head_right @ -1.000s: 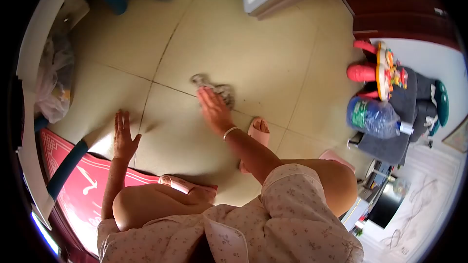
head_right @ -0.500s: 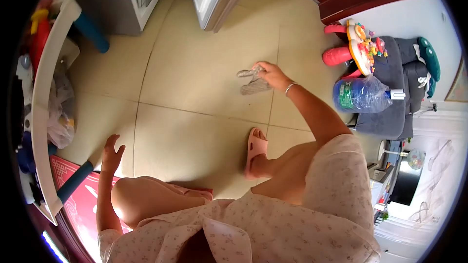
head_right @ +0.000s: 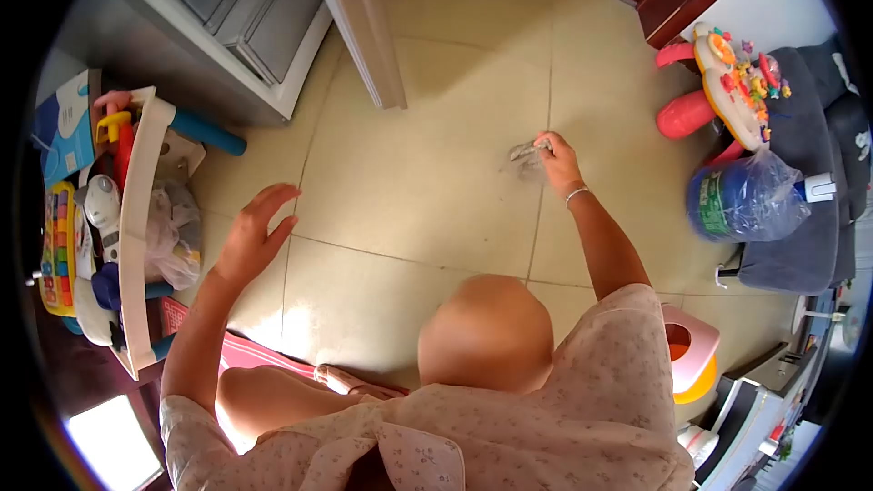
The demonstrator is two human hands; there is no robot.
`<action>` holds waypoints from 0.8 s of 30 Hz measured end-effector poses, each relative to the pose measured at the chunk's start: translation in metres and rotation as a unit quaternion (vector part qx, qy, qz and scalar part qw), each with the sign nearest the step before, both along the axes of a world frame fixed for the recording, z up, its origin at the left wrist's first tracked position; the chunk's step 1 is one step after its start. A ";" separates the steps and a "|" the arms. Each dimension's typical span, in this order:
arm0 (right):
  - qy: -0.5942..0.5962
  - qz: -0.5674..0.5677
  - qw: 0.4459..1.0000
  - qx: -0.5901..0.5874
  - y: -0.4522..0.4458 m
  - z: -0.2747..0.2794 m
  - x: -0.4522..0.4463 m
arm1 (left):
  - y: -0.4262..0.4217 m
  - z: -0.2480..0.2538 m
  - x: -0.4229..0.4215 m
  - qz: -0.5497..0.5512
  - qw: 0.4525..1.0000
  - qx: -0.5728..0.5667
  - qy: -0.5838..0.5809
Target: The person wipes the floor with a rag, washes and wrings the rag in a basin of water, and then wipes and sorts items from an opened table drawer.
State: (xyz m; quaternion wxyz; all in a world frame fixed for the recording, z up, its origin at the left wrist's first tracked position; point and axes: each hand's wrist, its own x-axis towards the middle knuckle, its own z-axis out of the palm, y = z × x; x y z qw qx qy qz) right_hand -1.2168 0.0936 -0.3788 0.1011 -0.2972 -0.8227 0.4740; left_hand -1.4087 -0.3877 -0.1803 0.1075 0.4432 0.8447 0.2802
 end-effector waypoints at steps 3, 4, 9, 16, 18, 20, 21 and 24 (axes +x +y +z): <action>0.055 0.022 0.995 0.078 0.033 -0.029 -0.008 | 0.053 -0.009 0.002 -0.025 0.999 -0.041 0.000; 0.026 0.021 0.989 0.145 0.040 -0.040 -0.009 | 0.065 -0.022 0.003 -0.029 0.998 -0.052 -0.005; -0.034 -0.035 0.946 0.319 0.035 -0.134 -0.015 | 0.125 -0.036 0.003 -0.051 0.996 0.000 0.070; 0.050 0.269 0.927 0.258 -0.089 -0.097 -0.013 | 0.217 0.026 -0.040 -0.022 0.975 -0.112 0.192; 0.053 0.304 0.934 0.177 -0.101 -0.092 -0.019 | 0.230 0.032 -0.053 0.037 0.936 -0.219 0.274; 0.098 0.259 0.953 0.127 -0.093 -0.082 -0.042 | 0.226 0.027 -0.071 0.024 0.921 -0.218 0.322; 0.142 0.214 0.963 0.078 -0.083 -0.075 -0.056 | 0.220 0.023 -0.079 0.013 0.904 -0.217 0.369; 0.194 0.085 0.977 -0.001 -0.040 -0.061 -0.107 | 0.206 0.014 -0.089 -0.006 0.920 -0.127 0.370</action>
